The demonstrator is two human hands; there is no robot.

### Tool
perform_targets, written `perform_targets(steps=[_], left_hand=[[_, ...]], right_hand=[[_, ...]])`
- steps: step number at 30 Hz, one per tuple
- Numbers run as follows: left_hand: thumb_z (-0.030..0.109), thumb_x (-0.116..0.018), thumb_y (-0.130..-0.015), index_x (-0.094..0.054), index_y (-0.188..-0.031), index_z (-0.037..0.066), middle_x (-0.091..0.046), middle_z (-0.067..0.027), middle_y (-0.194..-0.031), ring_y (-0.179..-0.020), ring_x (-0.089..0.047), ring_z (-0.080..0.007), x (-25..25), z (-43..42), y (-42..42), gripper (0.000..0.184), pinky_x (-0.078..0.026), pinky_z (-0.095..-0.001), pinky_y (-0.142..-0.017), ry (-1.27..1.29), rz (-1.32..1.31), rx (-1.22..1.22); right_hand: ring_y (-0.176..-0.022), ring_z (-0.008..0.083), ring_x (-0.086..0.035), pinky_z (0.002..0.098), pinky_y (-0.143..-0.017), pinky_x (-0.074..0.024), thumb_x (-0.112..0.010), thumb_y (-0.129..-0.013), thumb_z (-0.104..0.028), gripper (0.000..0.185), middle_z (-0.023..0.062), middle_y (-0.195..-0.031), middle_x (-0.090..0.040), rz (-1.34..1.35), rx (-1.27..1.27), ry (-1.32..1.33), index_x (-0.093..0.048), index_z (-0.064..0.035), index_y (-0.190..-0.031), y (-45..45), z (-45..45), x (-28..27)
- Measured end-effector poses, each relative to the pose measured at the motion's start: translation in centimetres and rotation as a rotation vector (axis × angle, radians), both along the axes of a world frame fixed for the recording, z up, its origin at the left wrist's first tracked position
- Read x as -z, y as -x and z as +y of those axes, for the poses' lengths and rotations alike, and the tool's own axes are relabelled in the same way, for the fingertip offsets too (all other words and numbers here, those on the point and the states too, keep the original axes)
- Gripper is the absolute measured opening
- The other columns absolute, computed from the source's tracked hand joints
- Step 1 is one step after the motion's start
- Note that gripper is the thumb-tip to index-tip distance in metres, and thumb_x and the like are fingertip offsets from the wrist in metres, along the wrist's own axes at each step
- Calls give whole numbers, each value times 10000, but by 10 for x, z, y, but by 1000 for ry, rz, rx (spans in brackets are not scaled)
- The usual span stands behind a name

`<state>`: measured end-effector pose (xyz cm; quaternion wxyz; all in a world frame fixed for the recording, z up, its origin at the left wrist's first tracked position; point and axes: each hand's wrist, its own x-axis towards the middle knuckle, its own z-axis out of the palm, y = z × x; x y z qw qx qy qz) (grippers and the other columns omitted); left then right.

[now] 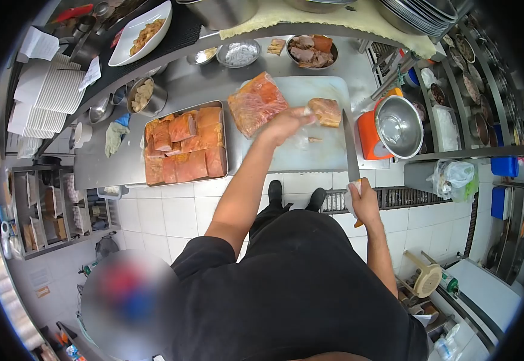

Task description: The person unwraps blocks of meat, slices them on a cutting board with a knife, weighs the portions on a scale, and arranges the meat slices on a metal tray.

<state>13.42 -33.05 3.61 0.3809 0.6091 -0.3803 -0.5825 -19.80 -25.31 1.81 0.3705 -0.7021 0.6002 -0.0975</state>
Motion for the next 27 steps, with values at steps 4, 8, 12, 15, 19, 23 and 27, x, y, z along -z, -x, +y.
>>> perform_targets(steps=[4,8,12,15,19,23,27], left_hand=[[159,-669,-931,-727,-1140,-1,-734,-100,-1100,-1051,-644,-193,7,-22,-44,270,-497,-371,-916,260,-29,-178],[33,-592,-907,-697,-1015,-7,-723,-93,-946,-847,-678,-189,-23,-64,-88,156,-540,-335,-714,397,-54,-371],[106,-577,-916,-669,-1127,-43,-710,-154,-1098,-939,-695,-254,20,-184,-175,274,-536,-399,-872,826,-1225,-369],[129,-590,-916,-659,-1148,-39,-709,-155,-1103,-950,-694,-257,24,-254,-186,295,-534,-397,-881,605,-1159,-312],[160,-607,-916,-645,-1177,-33,-708,-155,-1110,-965,-693,-260,42,-315,-184,328,-531,-394,-893,251,-1199,-41],[191,-624,-916,-632,-1207,-28,-706,-155,-1117,-980,-692,-264,56,-340,-175,364,-528,-391,-905,125,-1246,105],[223,-642,-916,-618,-1236,-22,-705,-156,-1124,-996,-690,-268,60,-349,-163,403,-525,-388,-916,106,-1227,191]], right_hand=[[-896,543,-658,569,-747,-510,-642,-1012,-255,330,342,-889,-680,-5,-34,14,-517,47,-1054,1,-10,5],[-891,549,-654,574,-746,-510,-645,-1010,-264,342,339,-886,-681,7,-22,-33,-523,50,-1074,-4,-6,-11],[-874,551,-651,585,-733,-506,-646,-1007,-259,327,345,-872,-674,-8,33,-30,-531,41,-1074,-1,10,-14],[-839,545,-650,580,-705,-505,-652,-998,-243,303,333,-825,-669,34,77,-77,-527,30,-1043,3,27,-11],[-825,542,-647,574,-694,-505,-667,-989,-239,305,325,-807,-666,52,173,-153,-526,26,-1041,-2,55,-15],[-822,533,-656,560,-689,-505,-683,-981,-263,328,327,-806,-663,16,283,-188,-537,24,-1039,-17,84,-13],[-817,527,-649,563,-686,-498,-689,-977,-269,334,310,-818,-672,34,309,-240,-534,18,-1049,-22,103,-9]])
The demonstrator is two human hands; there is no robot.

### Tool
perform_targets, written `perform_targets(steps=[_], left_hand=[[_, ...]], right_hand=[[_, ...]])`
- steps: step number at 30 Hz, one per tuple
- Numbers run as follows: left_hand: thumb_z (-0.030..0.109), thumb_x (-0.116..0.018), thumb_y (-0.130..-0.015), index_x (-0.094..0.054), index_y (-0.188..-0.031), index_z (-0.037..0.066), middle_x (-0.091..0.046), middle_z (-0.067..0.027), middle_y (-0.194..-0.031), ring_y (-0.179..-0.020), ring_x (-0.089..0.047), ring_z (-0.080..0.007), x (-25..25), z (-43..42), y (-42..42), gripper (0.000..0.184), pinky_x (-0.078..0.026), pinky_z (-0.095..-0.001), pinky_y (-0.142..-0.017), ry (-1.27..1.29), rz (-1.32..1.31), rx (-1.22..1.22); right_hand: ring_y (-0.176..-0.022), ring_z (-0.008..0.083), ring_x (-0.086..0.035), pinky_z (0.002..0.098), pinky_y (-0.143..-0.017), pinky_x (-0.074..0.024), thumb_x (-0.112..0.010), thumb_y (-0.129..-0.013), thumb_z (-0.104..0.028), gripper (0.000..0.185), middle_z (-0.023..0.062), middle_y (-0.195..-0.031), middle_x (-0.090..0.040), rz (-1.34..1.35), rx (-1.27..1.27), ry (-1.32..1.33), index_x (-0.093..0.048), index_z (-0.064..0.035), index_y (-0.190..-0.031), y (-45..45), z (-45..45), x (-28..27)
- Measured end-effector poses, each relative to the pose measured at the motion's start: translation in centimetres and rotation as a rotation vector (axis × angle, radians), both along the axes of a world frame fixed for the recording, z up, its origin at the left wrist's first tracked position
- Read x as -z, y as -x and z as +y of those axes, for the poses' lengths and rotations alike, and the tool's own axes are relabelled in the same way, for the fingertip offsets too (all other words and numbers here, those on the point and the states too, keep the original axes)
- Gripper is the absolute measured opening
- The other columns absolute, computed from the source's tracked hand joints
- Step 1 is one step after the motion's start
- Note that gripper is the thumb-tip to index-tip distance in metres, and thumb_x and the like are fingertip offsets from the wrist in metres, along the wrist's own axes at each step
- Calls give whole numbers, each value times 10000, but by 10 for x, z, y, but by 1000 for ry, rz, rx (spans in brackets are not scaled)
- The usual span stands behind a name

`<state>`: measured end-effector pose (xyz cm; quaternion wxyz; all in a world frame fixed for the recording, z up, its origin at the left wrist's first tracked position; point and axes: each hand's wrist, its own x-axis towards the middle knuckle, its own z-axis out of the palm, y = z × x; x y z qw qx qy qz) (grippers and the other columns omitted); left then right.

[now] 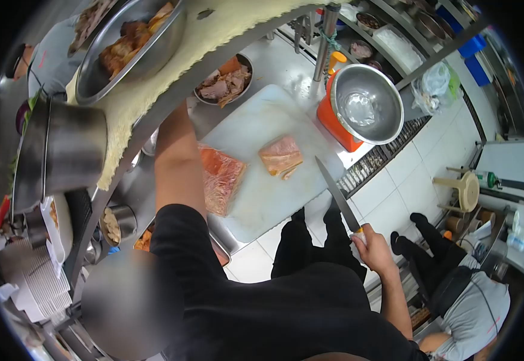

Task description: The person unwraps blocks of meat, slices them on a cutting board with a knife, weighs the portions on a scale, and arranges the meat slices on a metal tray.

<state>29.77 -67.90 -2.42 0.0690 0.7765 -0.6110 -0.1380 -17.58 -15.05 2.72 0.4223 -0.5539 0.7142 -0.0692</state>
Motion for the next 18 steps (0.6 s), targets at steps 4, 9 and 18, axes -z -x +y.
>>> perform_targets(steps=[4,9,18], left_hand=[[254,-659,-916,-605,-1265,-16,-704,-156,-1131,-1011,-689,-271,-6,0,6,444,-522,-386,-928,-27,64,51],[293,-681,-917,-588,-1301,-9,-702,-157,-1140,-1029,-688,-276,-18,6,17,498,-518,-382,-943,-64,228,113],[363,-719,-917,-558,-1366,3,-699,-158,-1156,-1063,-685,-284,-41,39,62,598,-511,-376,-970,-86,557,206]], right_hand=[[-807,514,-653,571,-682,-493,-696,-969,-281,336,292,-789,-667,-8,22,37,-531,2,-1044,2,3,2],[-797,501,-662,563,-685,-503,-689,-970,-285,323,281,-799,-676,78,-52,50,-549,-8,-1056,18,-7,-5],[-821,486,-662,563,-729,-504,-658,-985,-305,329,267,-817,-677,-26,-211,117,-565,-8,-1092,35,-34,-5]])
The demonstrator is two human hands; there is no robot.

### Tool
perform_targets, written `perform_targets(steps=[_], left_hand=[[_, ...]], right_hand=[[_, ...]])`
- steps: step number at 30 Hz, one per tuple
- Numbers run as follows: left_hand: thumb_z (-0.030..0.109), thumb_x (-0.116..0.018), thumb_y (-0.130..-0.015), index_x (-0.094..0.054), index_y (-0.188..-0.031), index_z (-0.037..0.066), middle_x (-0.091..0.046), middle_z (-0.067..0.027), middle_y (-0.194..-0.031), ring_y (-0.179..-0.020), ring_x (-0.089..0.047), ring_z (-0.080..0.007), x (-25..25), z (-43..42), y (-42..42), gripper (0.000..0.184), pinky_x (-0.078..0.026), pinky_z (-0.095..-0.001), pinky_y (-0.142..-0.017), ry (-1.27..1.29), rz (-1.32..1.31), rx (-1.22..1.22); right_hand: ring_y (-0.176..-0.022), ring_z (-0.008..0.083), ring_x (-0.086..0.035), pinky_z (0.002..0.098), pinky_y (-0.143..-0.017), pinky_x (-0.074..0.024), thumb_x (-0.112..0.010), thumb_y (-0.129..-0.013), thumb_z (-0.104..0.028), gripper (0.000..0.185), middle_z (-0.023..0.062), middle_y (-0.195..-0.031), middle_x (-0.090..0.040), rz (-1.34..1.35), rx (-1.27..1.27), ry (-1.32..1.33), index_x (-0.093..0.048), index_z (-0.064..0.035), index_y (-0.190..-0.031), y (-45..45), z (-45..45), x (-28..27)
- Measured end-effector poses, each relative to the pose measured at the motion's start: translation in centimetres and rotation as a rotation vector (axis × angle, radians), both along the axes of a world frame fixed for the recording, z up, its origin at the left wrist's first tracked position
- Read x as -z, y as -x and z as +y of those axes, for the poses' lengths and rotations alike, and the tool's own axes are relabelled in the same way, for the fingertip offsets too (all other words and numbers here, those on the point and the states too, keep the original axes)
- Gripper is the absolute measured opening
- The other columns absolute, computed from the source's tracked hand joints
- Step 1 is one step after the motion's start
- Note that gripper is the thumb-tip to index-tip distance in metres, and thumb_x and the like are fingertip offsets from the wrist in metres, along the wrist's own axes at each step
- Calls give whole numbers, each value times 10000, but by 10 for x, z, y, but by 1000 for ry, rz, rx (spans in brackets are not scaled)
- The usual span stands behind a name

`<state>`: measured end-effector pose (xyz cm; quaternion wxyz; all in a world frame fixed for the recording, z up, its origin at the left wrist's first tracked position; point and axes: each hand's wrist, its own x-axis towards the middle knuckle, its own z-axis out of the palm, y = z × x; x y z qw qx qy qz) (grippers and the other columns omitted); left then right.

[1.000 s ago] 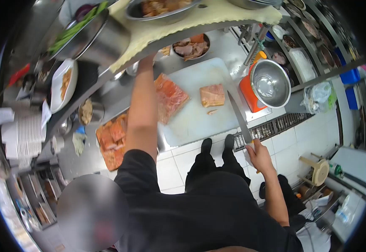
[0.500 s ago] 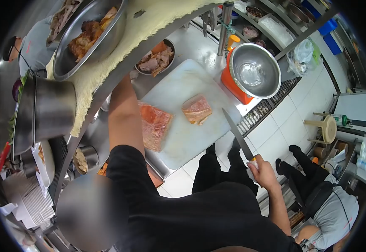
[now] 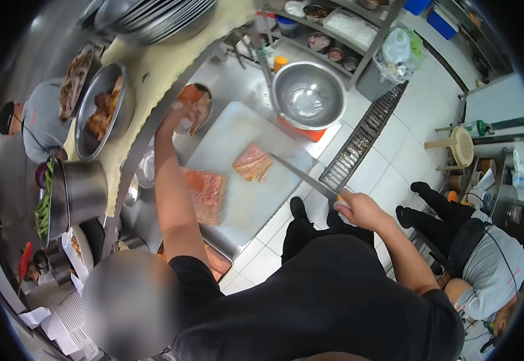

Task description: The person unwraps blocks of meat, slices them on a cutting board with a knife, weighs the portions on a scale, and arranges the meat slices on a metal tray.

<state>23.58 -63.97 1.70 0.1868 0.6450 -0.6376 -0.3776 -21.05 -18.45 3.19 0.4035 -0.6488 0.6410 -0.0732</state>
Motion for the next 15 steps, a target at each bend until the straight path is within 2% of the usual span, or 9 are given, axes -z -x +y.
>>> perform_targets(steps=[1,4,5,6,7,9,10,12,15], left_hand=[[371,-724,-917,-554,-1374,5,-699,-158,-1158,-1067,-685,-285,-1,11,7,609,-510,-375,-973,29,48,0],[342,-705,-944,-529,-1436,5,-630,-173,-1312,-1211,-601,-285,-21,40,11,622,-469,-387,-1034,225,-325,-66],[332,-699,-953,-520,-1457,5,-608,-178,-1363,-1260,-573,-285,-36,63,17,627,-456,-390,-1055,271,-329,-148],[323,-693,-962,-512,-1478,5,-585,-183,-1414,-1308,-546,-285,-55,94,26,632,-442,-394,-1075,285,-223,-241],[340,-649,-1004,-545,-1442,1,-598,-152,-1418,-1327,-526,-240,-67,132,34,563,-413,-398,-1096,272,119,-344],[225,-642,-992,-560,-1421,22,-597,-86,-1355,-1223,-561,-212,-109,212,86,481,-430,-363,-1056,114,476,-370],[223,-680,-973,-545,-1427,32,-594,-61,-1301,-1169,-573,-185,-102,244,93,510,-456,-350,-1021,172,486,-277],[243,-729,-923,-505,-1446,34,-595,-48,-1245,-1119,-580,-177,-102,306,140,606,-473,-346,-1004,-180,745,-169],[237,-735,-830,-474,-1455,28,-599,-72,-1223,-1136,-594,-223,-67,362,238,709,-486,-381,-1016,-497,869,-165]], right_hand=[[-820,486,-663,562,-730,-506,-656,-986,-306,331,264,-823,-681,-4,-17,-2,-564,-7,-1096,3,-3,1],[-848,482,-670,559,-755,-510,-647,-993,-322,355,261,-862,-692,-93,-38,44,-567,-6,-1134,24,-6,7],[-859,482,-671,558,-763,-511,-648,-993,-330,363,261,-869,-693,-126,-48,30,-569,-9,-1142,34,-6,9],[-870,483,-671,557,-771,-511,-649,-993,-338,370,260,-876,-695,-163,-64,19,-571,-12,-1151,50,-7,9],[-881,480,-673,554,-780,-513,-651,-992,-344,377,258,-888,-697,-188,-88,-13,-573,-19,-1167,73,-8,5],[-904,474,-676,549,-798,-517,-656,-991,-357,393,253,-911,-702,-255,-175,-81,-577,-34,-1200,120,-11,-4],[-936,466,-679,538,-820,-520,-660,-990,-370,399,237,-930,-710,-251,-196,-83,-589,-53,-1221,148,-9,4],[-926,463,-671,537,-800,-507,-653,-993,-382,388,234,-923,-701,-288,-209,-67,-590,-53,-1189,214,-7,19],[-987,428,-677,512,-852,-517,-682,-959,-382,374,215,-1000,-714,-276,-223,-171,-638,-56,-1137,329,-18,49]])
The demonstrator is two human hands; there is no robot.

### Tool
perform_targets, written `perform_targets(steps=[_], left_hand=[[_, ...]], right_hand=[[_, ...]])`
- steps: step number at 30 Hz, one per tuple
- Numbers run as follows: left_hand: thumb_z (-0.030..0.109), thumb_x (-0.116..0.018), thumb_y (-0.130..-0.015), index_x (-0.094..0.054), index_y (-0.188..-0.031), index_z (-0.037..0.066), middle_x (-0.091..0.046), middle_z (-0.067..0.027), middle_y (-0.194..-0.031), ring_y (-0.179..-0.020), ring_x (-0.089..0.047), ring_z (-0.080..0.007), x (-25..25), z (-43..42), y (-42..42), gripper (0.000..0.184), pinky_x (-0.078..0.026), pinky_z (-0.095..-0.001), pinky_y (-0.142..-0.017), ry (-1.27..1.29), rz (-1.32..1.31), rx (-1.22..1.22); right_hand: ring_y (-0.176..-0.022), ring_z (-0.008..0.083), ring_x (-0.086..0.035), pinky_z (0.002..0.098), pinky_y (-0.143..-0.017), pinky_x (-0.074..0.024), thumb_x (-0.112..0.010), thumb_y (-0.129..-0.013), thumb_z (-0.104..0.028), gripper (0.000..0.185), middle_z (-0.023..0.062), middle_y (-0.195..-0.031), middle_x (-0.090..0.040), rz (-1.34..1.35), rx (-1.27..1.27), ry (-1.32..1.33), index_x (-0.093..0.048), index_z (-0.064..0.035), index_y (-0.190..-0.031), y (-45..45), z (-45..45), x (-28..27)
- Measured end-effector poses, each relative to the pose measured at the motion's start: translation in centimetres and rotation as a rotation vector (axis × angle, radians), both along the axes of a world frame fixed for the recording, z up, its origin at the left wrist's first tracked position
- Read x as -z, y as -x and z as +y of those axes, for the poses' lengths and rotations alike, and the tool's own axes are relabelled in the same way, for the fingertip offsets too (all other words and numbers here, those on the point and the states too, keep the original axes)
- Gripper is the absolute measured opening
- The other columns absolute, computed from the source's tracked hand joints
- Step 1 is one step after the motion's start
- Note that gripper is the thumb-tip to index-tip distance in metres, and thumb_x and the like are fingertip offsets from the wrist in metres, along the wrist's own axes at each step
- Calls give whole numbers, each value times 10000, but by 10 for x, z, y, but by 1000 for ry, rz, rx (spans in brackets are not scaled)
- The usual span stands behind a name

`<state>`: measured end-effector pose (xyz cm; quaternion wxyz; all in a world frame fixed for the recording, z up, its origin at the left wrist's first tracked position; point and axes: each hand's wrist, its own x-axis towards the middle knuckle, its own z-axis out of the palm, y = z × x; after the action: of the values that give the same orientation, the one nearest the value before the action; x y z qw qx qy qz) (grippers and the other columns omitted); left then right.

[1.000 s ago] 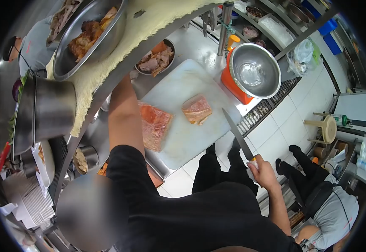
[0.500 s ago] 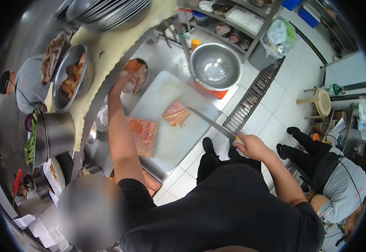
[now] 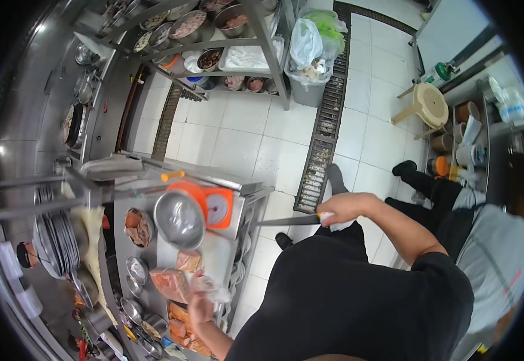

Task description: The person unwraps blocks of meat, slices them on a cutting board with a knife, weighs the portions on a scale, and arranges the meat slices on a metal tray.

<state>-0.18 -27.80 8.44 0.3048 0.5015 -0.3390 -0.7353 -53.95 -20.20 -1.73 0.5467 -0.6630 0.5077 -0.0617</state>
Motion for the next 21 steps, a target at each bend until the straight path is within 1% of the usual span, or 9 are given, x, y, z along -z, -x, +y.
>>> perform_targets(steps=[4,6,8,11,12,13,15,18,21], left_hand=[[68,-549,-927,-529,-1405,22,-605,-82,-1268,-1169,-605,-239,78,-31,196,480,-494,-406,-1034,-342,92,23],[-4,-534,-964,-499,-1433,42,-600,-64,-1267,-1162,-600,-215,160,-77,303,473,-491,-369,-1020,-215,-63,133],[-32,-552,-952,-485,-1402,57,-588,-79,-1218,-1113,-594,-212,185,-139,445,463,-502,-345,-950,-96,-99,257],[28,-627,-905,-527,-1327,10,-603,-142,-1209,-1107,-593,-262,258,-246,629,434,-489,-401,-974,461,-325,363],[54,-657,-874,-530,-1316,-22,-608,-217,-1222,-1157,-586,-365,287,-289,683,465,-462,-453,-1026,865,-509,428],[92,-645,-905,-563,-1272,-1,-623,-199,-1176,-1099,-604,-358,296,-313,741,387,-481,-451,-992,1274,-571,285],[113,-681,-895,-560,-1312,-2,-606,-254,-1272,-1203,-566,-433,327,-359,827,449,-432,-482,-1079,1385,-521,243],[321,-646,-966,-521,-1422,10,-554,-244,-1432,-1366,-488,-417,437,-410,901,566,-379,-526,-1150,1289,-701,542],[551,-484,-1020,-466,-1505,26,-471,-227,-1553,-1477,-395,-395,513,-406,913,714,-293,-587,-1209,846,-1054,1160]], right_hand=[[-1058,405,-683,484,-921,-532,-714,-906,-344,368,215,-1089,-724,102,124,-127,-683,-62,-1140,151,-17,83],[-1073,408,-680,491,-918,-534,-701,-924,-342,362,213,-1096,-728,211,286,-102,-678,-58,-1147,208,-18,117],[-1083,414,-675,494,-921,-534,-696,-931,-341,364,209,-1096,-730,324,445,-91,-675,-56,-1155,253,-18,157],[-1048,437,-679,527,-903,-534,-689,-943,-358,405,242,-1078,-724,341,586,-107,-639,-52,-1205,293,-17,182],[-1036,441,-682,533,-895,-535,-687,-946,-362,417,250,-1071,-724,345,619,-84,-629,-52,-1219,299,-14,201],[-1016,445,-686,542,-883,-536,-683,-950,-368,425,258,-1053,-723,317,676,-75,-616,-56,-1230,300,-5,222],[-986,454,-690,549,-862,-539,-677,-958,-377,435,260,-1018,-727,283,743,-161,-597,-61,-1245,304,0,234],[-956,469,-688,552,-839,-538,-673,-964,-379,421,259,-967,-729,189,788,-283,-595,-58,-1225,296,11,247],[-892,484,-684,546,-790,-530,-661,-979,-384,394,266,-895,-714,115,788,-333,-593,-40,-1160,287,26,264]])
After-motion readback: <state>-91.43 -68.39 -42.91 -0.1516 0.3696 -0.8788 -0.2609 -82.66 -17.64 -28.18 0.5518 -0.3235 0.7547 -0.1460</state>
